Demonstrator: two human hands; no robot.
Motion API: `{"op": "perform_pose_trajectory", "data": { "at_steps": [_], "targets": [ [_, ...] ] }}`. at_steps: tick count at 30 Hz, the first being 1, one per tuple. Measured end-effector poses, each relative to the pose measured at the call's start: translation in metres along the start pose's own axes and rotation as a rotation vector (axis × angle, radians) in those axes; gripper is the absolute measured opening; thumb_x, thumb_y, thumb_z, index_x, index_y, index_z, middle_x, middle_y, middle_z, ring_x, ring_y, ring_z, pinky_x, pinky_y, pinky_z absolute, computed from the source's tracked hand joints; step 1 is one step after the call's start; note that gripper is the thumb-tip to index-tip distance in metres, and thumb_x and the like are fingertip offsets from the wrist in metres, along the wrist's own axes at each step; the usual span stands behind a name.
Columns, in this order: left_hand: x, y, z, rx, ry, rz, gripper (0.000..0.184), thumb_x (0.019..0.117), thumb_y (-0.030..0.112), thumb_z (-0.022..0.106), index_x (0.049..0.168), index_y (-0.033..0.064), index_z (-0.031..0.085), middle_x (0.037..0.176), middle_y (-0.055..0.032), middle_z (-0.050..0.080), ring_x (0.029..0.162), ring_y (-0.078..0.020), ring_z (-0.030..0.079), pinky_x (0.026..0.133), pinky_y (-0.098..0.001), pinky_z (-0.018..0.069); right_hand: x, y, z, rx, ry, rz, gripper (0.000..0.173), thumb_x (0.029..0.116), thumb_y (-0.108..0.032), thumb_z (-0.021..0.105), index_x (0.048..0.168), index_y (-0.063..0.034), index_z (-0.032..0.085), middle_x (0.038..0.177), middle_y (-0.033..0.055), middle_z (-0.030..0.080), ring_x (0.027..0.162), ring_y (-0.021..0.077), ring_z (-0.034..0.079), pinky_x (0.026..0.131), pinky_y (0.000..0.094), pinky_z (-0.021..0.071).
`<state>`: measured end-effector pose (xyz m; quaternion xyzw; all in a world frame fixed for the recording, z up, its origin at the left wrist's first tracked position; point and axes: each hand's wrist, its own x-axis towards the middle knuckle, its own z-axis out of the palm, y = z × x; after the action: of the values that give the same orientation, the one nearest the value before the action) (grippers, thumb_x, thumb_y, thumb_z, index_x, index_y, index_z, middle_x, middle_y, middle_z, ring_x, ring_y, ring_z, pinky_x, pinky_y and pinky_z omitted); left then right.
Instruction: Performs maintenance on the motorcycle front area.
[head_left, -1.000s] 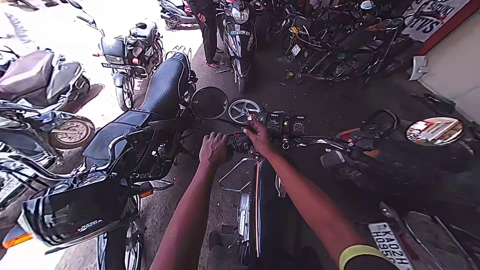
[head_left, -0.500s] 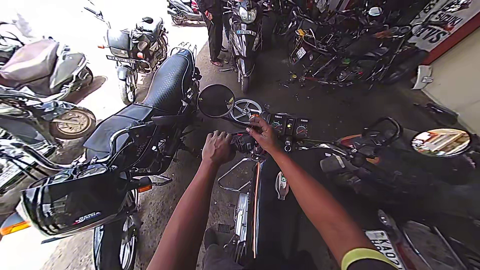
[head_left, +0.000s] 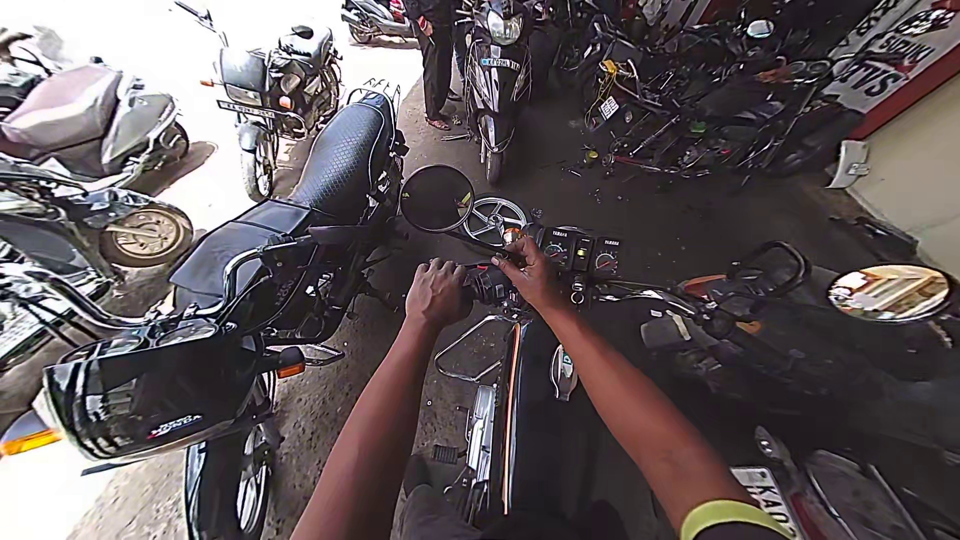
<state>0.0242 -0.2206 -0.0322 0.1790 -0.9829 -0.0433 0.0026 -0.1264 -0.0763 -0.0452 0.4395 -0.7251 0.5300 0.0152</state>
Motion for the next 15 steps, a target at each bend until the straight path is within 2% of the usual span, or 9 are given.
{"op": "perform_pose_trajectory", "data": {
  "at_steps": [3, 6, 8, 12, 15],
  "targets": [
    [0.000, -0.003, 0.001, 0.003, -0.008, -0.003, 0.043, 0.0875, 0.044, 0.063, 0.116, 0.0116, 0.067, 0.119, -0.0112, 0.068, 0.120, -0.0316, 0.060, 0.096, -0.0522, 0.0455, -0.003, 0.003, 0.003, 0.085, -0.005, -0.013, 0.031, 0.0921, -0.021, 0.076, 0.111, 0.0020, 0.066, 0.093, 0.0114, 0.073, 0.078, 0.0146, 0.070, 0.075, 0.0340, 0.0611],
    [0.001, -0.005, 0.001, 0.006, -0.020, -0.004, 0.046, 0.0881, 0.045, 0.062, 0.120, 0.0116, 0.066, 0.121, -0.0120, 0.067, 0.122, -0.0320, 0.059, 0.097, -0.0528, 0.0449, 0.000, 0.003, 0.000, 0.258, -0.076, 0.011, 0.025, 0.0961, -0.010, 0.064, 0.115, 0.0063, 0.064, 0.101, 0.0154, 0.074, 0.090, 0.0175, 0.073, 0.084, 0.0352, 0.0613],
    [0.001, -0.008, 0.002, 0.010, -0.015, -0.002, 0.047, 0.0883, 0.045, 0.061, 0.121, 0.0121, 0.066, 0.121, -0.0115, 0.068, 0.122, -0.0318, 0.059, 0.097, -0.0524, 0.0453, 0.004, 0.002, -0.004, 0.392, -0.147, 0.068, 0.020, 0.0985, -0.003, 0.061, 0.114, 0.0085, 0.061, 0.101, 0.0173, 0.073, 0.094, 0.0209, 0.074, 0.089, 0.0378, 0.0615],
    [0.002, -0.014, 0.003, -0.003, -0.016, 0.006, 0.046, 0.0873, 0.045, 0.062, 0.120, 0.0124, 0.066, 0.121, -0.0113, 0.068, 0.122, -0.0318, 0.059, 0.097, -0.0524, 0.0457, 0.011, 0.000, -0.005, 0.499, -0.211, 0.152, 0.018, 0.0964, 0.001, 0.065, 0.112, 0.0075, 0.060, 0.100, 0.0153, 0.074, 0.095, 0.0206, 0.074, 0.091, 0.0377, 0.0611],
    [0.002, -0.022, 0.000, -0.067, -0.031, 0.063, 0.062, 0.0814, 0.053, 0.068, 0.130, 0.0156, 0.064, 0.127, -0.0105, 0.066, 0.125, -0.0322, 0.058, 0.098, -0.0532, 0.0463, 0.014, 0.000, 0.001, 0.420, -0.180, 0.127, 0.022, 0.0944, -0.005, 0.071, 0.111, 0.0069, 0.061, 0.098, 0.0138, 0.073, 0.090, 0.0167, 0.073, 0.087, 0.0342, 0.0612]
  ]
}}
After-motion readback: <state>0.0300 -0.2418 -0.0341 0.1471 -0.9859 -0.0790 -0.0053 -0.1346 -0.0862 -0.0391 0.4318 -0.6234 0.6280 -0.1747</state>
